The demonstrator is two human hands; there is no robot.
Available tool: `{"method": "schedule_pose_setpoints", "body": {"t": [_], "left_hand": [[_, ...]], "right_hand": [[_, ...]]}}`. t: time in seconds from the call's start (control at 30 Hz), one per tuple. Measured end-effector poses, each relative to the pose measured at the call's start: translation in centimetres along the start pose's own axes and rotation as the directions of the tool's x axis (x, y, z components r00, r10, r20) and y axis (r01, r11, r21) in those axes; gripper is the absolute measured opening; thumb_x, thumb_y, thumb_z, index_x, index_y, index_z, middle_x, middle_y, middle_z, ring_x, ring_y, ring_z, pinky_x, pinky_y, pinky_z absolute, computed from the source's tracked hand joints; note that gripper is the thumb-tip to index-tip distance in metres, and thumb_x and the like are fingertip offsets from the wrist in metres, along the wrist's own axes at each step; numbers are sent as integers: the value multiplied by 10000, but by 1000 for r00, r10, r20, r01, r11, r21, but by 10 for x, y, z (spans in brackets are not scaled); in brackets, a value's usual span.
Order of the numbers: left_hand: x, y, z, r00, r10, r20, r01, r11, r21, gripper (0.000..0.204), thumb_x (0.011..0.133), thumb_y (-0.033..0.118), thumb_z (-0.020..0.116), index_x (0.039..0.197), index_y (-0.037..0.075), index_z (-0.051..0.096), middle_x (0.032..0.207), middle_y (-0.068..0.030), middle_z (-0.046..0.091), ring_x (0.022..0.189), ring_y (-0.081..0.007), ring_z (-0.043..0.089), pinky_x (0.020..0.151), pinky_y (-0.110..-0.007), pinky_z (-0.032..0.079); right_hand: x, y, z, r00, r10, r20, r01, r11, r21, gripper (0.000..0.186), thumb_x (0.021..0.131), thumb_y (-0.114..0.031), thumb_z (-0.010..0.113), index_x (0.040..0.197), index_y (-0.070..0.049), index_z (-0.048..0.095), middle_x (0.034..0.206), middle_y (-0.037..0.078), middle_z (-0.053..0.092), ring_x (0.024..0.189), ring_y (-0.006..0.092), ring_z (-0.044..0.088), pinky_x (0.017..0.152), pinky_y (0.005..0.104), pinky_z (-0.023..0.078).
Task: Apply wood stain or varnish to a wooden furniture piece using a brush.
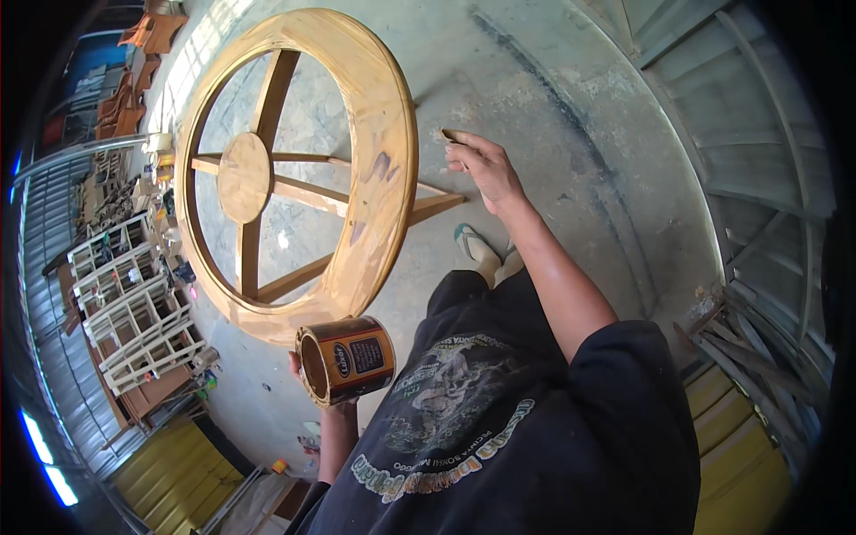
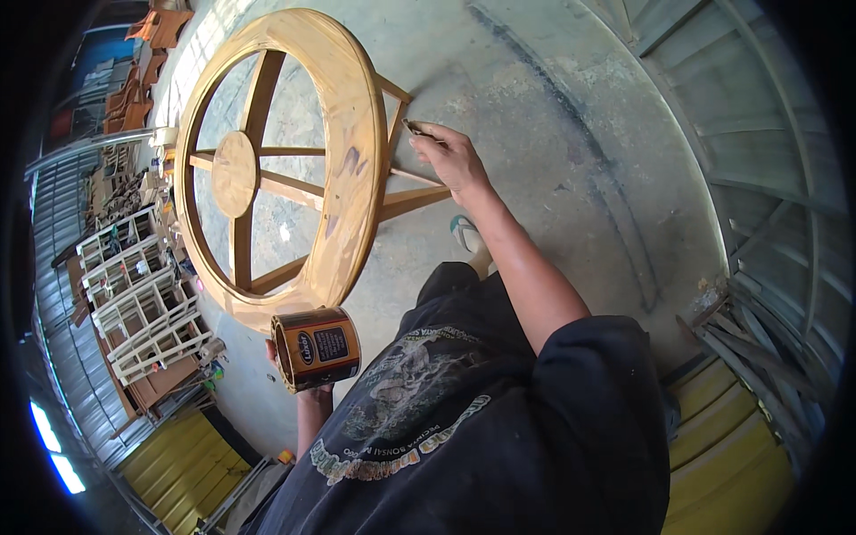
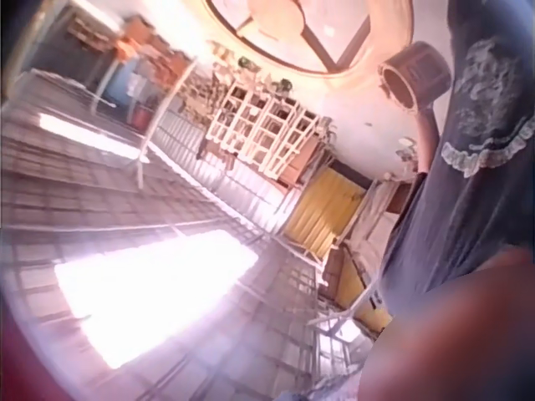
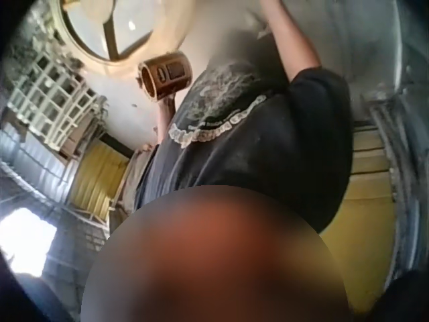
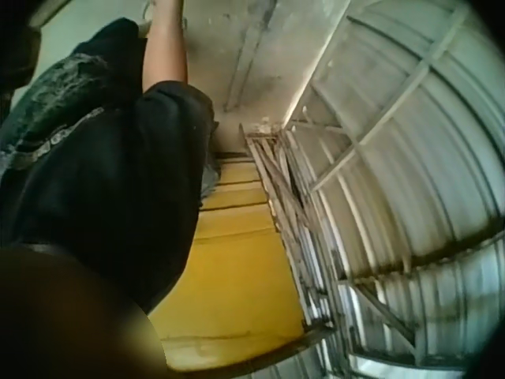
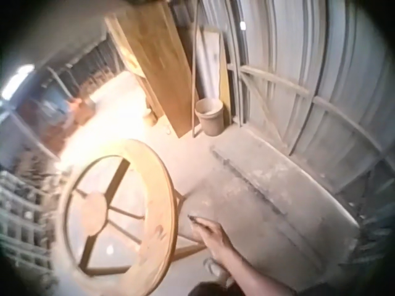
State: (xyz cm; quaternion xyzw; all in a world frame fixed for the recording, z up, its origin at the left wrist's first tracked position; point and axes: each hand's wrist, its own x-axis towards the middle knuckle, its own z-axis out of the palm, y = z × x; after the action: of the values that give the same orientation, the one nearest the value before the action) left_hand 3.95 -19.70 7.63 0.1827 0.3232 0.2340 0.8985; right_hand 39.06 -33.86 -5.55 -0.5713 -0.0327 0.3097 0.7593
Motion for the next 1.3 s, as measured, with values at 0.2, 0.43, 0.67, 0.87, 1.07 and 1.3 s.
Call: {"method": "schedule_pose_setpoints", "body": {"t": [0.2,0.43,0.67,0.87,1.07,1.3], "left_hand": [[38,5,25,997,38,71,-43,996,79,774,878,678,399,1360,79,481,1340,-249,505,1198,-401,527,981,-533,460],[44,3,43,998,63,-29,-56,979,197,782,875,687,416,1373,86,470,1340,-258,503,1183,-400,536,977,-519,466],[51,-22,69,987,82,-136,-69,993,99,761,887,664,401,1381,89,466,1331,-254,511,1188,-395,534,985,-515,461],[59,-48,95,969,154,-193,-124,980,157,730,892,632,421,1358,74,490,1308,-221,540,1178,-379,546,987,-504,463],[53,-58,96,958,171,-230,-129,974,188,711,899,610,438,1338,54,504,1302,-205,552,1156,-377,558,968,-504,475],[51,-73,108,931,188,-313,-135,974,183,724,896,614,457,1324,32,509,1293,-234,552,1129,-385,573,940,-501,494]], "right_hand": [[24,3,3,997,-76,1,76,985,-154,383,894,-147,687,1240,2,617,1051,42,675,919,78,595,833,238,481],[55,-1,17,988,-155,-12,151,974,-167,377,900,-138,683,1236,19,615,1042,51,669,862,77,614,780,227,497],[61,-13,25,974,-226,24,214,874,-436,328,861,-198,726,1120,-1,689,989,117,663,882,154,620,796,277,500],[77,-40,-5,961,-235,142,274,859,-432,288,819,-163,726,1073,-28,716,965,148,695,895,228,634,783,320,506],[80,-32,9,932,-340,127,361,827,-432,266,784,-150,745,1021,-29,727,823,131,621,774,241,602,710,329,505],[81,-20,-6,963,-203,178,258,883,-391,299,786,-157,753,1057,-36,723,835,148,626,766,232,597,703,317,493]]}}
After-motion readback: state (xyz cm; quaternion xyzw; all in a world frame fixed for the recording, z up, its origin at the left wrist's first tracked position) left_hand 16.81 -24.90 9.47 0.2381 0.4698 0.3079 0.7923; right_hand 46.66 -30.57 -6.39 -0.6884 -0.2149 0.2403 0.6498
